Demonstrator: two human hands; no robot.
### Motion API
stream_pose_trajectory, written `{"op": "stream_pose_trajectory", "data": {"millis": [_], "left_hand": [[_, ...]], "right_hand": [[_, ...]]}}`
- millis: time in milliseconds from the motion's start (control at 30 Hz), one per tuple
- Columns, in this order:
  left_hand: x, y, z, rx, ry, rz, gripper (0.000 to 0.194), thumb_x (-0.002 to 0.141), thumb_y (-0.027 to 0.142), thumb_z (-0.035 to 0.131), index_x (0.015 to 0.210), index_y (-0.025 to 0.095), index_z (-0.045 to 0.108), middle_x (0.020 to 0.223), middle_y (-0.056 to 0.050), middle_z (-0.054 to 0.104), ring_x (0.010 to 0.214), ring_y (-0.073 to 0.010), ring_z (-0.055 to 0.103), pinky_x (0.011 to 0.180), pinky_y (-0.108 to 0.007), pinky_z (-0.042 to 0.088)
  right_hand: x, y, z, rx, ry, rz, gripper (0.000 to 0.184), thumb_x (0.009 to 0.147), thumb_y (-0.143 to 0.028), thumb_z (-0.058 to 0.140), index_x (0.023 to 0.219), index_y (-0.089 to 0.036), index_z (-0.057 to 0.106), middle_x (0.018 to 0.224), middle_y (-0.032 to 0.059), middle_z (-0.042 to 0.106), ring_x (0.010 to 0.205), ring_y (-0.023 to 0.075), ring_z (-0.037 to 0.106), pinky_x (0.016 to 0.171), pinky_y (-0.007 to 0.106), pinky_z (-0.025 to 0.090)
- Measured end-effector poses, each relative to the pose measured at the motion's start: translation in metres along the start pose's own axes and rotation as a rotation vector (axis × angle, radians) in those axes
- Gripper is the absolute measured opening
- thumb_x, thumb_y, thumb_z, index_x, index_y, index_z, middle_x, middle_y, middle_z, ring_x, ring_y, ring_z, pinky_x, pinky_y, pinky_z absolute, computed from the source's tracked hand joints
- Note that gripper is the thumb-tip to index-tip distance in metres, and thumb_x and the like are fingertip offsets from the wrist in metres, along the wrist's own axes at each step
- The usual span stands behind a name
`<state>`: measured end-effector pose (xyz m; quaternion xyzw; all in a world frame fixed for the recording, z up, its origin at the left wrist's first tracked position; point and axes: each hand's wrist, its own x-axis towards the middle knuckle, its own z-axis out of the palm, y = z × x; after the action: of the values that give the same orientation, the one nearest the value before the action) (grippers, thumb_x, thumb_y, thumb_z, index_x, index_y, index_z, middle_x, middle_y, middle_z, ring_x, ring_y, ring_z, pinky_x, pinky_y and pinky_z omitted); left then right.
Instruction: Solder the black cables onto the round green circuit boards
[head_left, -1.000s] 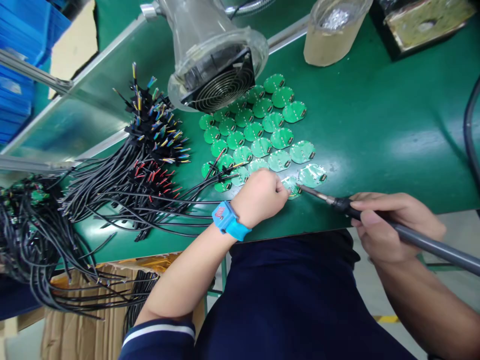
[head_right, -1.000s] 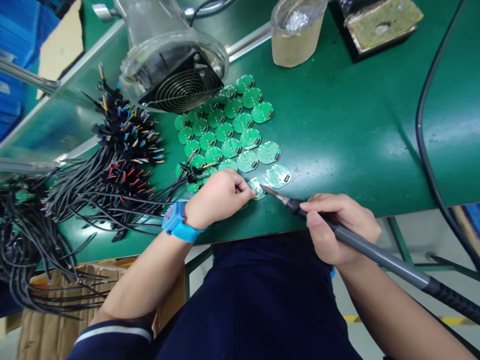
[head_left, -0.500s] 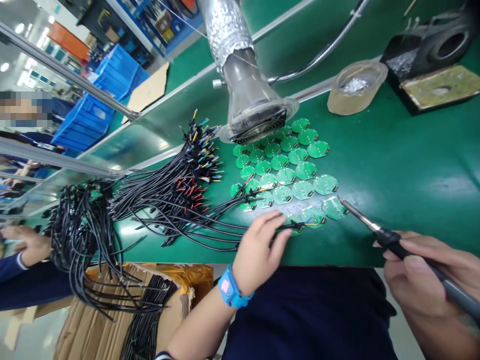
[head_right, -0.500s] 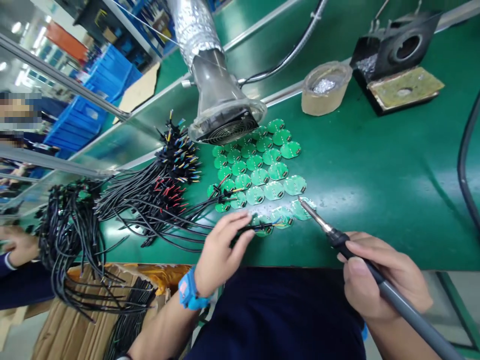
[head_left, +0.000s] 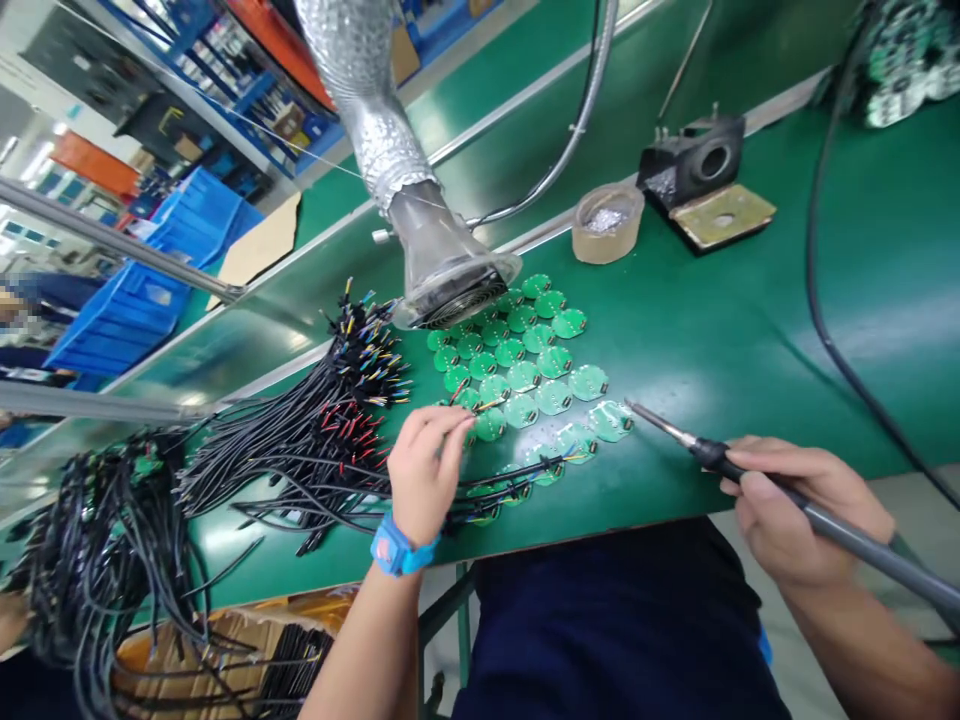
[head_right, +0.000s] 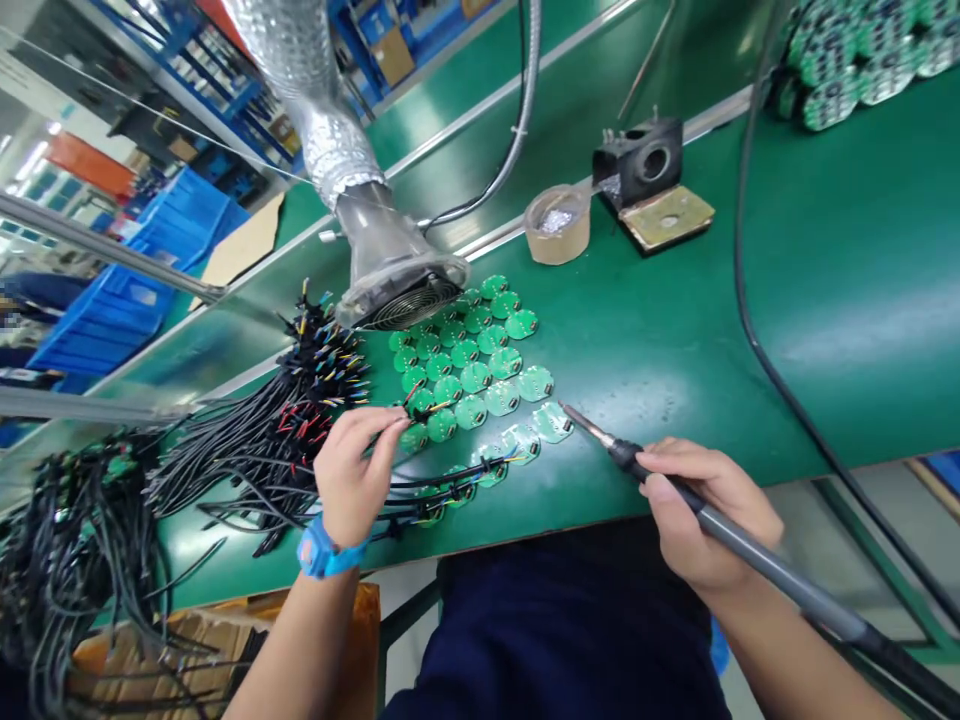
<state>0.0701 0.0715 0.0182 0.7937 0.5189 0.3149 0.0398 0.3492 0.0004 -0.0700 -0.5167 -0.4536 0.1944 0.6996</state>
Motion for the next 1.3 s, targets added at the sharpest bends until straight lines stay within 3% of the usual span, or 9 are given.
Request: {"op": "stream_pose_trajectory", "data": {"millis": [67, 167, 267, 333, 533, 733, 1033, 1300], "left_hand": [[-0.003, 0.025, 0.012, -0.063, -0.043, 0.034, 0.012, 0.084, 0.014, 0.056, 0.093, 0.02, 0.062, 0.089, -0.003, 0.062, 0.086, -0.0132, 0.058, 0.08, -0.029, 0.049], [-0.006, 0.057, 0.045, -0.096, -0.222, 0.098, 0.011, 0.087, 0.018, 0.052, 0.094, 0.017, 0.06, 0.087, -0.005, 0.06, 0.083, -0.0142, 0.056, 0.077, -0.028, 0.049], [-0.006, 0.073, 0.076, 0.026, -0.327, 0.162, 0.015, 0.091, 0.021, 0.043, 0.089, 0.014, 0.056, 0.084, -0.007, 0.057, 0.082, -0.0169, 0.055, 0.077, -0.031, 0.049], [-0.006, 0.076, 0.086, 0.121, -0.355, 0.198, 0.018, 0.092, 0.021, 0.04, 0.085, 0.013, 0.055, 0.082, -0.008, 0.056, 0.081, -0.0179, 0.054, 0.076, -0.033, 0.049], [-0.005, 0.077, 0.089, -0.014, -0.314, 0.138, 0.017, 0.088, 0.02, 0.047, 0.078, 0.013, 0.058, 0.081, -0.007, 0.055, 0.079, -0.0164, 0.052, 0.074, -0.03, 0.049], [-0.006, 0.077, 0.091, -0.126, -0.286, 0.053, 0.016, 0.085, 0.019, 0.051, 0.076, 0.014, 0.062, 0.08, -0.007, 0.055, 0.079, -0.0156, 0.052, 0.074, -0.031, 0.049], [-0.011, 0.075, 0.094, -0.006, -0.248, 0.115, 0.015, 0.087, 0.02, 0.051, 0.078, 0.013, 0.06, 0.081, -0.008, 0.057, 0.078, -0.015, 0.053, 0.071, -0.028, 0.049], [-0.012, 0.075, 0.096, 0.1, -0.228, 0.19, 0.018, 0.089, 0.022, 0.049, 0.075, 0.014, 0.057, 0.077, -0.006, 0.056, 0.076, -0.0145, 0.052, 0.069, -0.026, 0.046]], "right_hand": [[0.003, 0.001, -0.005, 0.003, -0.024, -0.023, 0.017, 0.065, -0.016, 0.062, 0.076, -0.027, 0.068, 0.059, 0.0011, 0.059, 0.052, 0.0211, 0.057, 0.05, 0.044, 0.051], [0.006, 0.002, -0.01, 0.026, -0.071, -0.036, 0.016, 0.065, -0.015, 0.061, 0.074, -0.027, 0.068, 0.057, 0.0008, 0.059, 0.051, 0.0212, 0.057, 0.051, 0.044, 0.052], [0.005, 0.003, -0.011, 0.045, -0.094, -0.039, 0.017, 0.065, -0.014, 0.059, 0.075, -0.026, 0.067, 0.057, 0.0007, 0.059, 0.051, 0.0208, 0.057, 0.05, 0.042, 0.051], [0.003, 0.002, -0.011, 0.055, -0.096, -0.041, 0.019, 0.066, -0.013, 0.058, 0.076, -0.025, 0.067, 0.057, 0.0005, 0.059, 0.051, 0.0204, 0.057, 0.05, 0.042, 0.051], [0.001, -0.002, -0.013, 0.056, -0.151, -0.04, 0.023, 0.066, -0.009, 0.057, 0.081, -0.023, 0.067, 0.055, -0.001, 0.054, 0.05, 0.0191, 0.055, 0.051, 0.041, 0.051], [0.0, -0.003, -0.016, -0.03, -0.209, -0.059, 0.024, 0.065, -0.008, 0.058, 0.083, -0.022, 0.067, 0.069, 0.0023, 0.062, 0.06, 0.0209, 0.061, 0.057, 0.04, 0.053], [0.002, -0.008, -0.012, -0.093, -0.252, -0.096, 0.022, 0.065, -0.01, 0.059, 0.082, -0.021, 0.066, 0.062, 0.0002, 0.06, 0.056, 0.0189, 0.06, 0.05, 0.035, 0.051], [0.002, -0.007, -0.011, -0.122, -0.21, -0.106, 0.024, 0.064, -0.008, 0.059, 0.083, -0.022, 0.066, 0.065, 0.0006, 0.062, 0.058, 0.0202, 0.061, 0.051, 0.036, 0.051]]}}
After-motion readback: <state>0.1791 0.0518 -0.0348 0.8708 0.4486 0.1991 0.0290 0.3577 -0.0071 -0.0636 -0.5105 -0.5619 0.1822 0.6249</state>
